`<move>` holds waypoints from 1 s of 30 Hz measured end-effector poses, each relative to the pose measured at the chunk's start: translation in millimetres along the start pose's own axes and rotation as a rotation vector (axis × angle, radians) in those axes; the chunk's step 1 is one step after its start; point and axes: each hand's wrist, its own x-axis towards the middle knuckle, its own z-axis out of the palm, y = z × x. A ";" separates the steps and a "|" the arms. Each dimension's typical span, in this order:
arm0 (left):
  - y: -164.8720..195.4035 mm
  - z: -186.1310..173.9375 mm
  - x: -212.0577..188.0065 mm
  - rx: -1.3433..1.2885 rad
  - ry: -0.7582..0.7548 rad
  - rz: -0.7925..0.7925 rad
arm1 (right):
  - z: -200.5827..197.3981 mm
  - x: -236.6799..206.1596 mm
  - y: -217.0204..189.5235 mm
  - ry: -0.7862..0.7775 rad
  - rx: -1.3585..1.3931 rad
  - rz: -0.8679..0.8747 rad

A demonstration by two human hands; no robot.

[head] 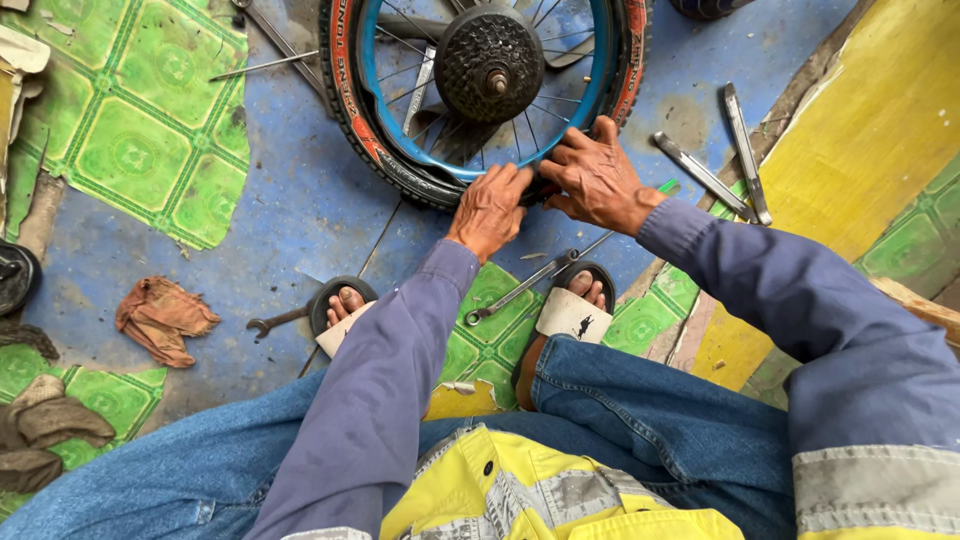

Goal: The person sits on the floor repairing a bicycle wheel. They pull the inner tube out from the rim, work the tube and tire bead around the wheel by hand, and use tire levers lying nearby while pressing the tire back onto the rim.

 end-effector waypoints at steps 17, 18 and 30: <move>0.7 9.1 4.3 -0.055 -0.007 -0.073 | -10.2 -35.4 48.4 0.143 0.168 0.175; -1.5 10.5 6.1 -0.047 -0.013 -0.075 | -13.4 -36.5 55.1 0.148 0.158 0.173; -14.6 22.1 5.7 0.005 -0.022 -0.057 | 8.6 -22.9 58.0 0.026 0.143 -0.060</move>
